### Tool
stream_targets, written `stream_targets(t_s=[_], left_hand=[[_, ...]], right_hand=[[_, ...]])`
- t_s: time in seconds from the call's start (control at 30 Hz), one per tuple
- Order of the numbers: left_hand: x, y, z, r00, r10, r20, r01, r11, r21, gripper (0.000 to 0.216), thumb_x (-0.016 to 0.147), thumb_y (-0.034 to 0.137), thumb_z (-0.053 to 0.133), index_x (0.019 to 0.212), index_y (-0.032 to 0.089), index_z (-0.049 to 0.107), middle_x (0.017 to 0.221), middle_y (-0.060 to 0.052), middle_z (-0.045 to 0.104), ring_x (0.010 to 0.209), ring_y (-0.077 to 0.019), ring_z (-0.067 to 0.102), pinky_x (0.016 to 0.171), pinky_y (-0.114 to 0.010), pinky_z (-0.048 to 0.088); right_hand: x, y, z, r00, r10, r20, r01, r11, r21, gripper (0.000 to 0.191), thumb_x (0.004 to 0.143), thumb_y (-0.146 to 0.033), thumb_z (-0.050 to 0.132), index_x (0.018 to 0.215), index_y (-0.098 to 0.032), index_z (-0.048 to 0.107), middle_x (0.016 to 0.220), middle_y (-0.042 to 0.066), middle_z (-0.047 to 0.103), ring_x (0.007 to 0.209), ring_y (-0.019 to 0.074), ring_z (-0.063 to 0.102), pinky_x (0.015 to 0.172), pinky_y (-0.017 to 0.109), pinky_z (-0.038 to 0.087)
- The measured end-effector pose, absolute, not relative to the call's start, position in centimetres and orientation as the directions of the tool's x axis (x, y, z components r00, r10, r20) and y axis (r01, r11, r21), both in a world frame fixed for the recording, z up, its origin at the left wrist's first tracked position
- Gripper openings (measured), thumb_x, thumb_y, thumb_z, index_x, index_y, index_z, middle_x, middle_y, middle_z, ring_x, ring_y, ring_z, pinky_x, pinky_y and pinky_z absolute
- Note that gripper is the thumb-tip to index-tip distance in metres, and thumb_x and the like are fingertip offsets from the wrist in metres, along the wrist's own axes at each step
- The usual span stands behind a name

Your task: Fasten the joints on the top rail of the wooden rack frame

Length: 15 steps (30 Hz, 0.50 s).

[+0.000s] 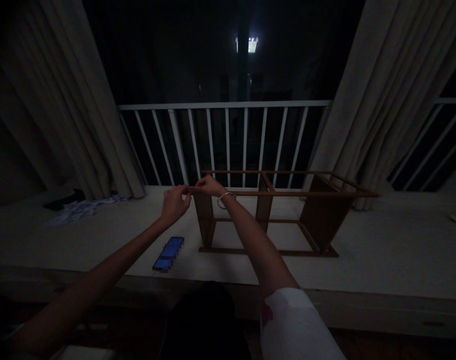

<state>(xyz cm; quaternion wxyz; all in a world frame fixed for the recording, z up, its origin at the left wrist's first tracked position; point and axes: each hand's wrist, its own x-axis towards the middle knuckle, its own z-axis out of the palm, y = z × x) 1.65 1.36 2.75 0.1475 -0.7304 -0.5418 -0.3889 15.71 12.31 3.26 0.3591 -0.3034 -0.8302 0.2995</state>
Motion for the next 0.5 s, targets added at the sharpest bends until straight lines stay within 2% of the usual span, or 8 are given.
stream_targets(t_s=[0.2,0.5], left_hand=[[1.1,2.0,2.9,0.168,0.644,0.746,0.881,-0.438,0.18,0.022,0.079,0.022,0.038,0.093,0.019,0.054,0.09,-0.007,0.057,0.09,-0.0204,0.048,0.078,-0.034,0.033],[-1.1,4.6,3.1,0.375,0.595,0.711,0.74,-0.654,0.158,0.023,0.079,0.025,0.04,0.091,0.02,0.059,0.094,-0.005,0.059,0.092,-0.0166,0.048,0.081,-0.032,0.037]], right_hand=[[15.9,12.3,3.2,-0.581,0.701,0.414,0.284,0.651,-0.704,0.039,0.062,-0.041,0.058,0.076,-0.006,0.065,0.065,0.002,0.059,0.06,0.0092,0.048,0.055,0.019,0.035],[15.8,12.4,3.1,-0.589,0.69,0.422,0.264,0.657,-0.706,0.037,0.062,-0.039,0.057,0.074,-0.005,0.065,0.061,0.002,0.057,0.058,0.0079,0.045,0.054,0.018,0.034]])
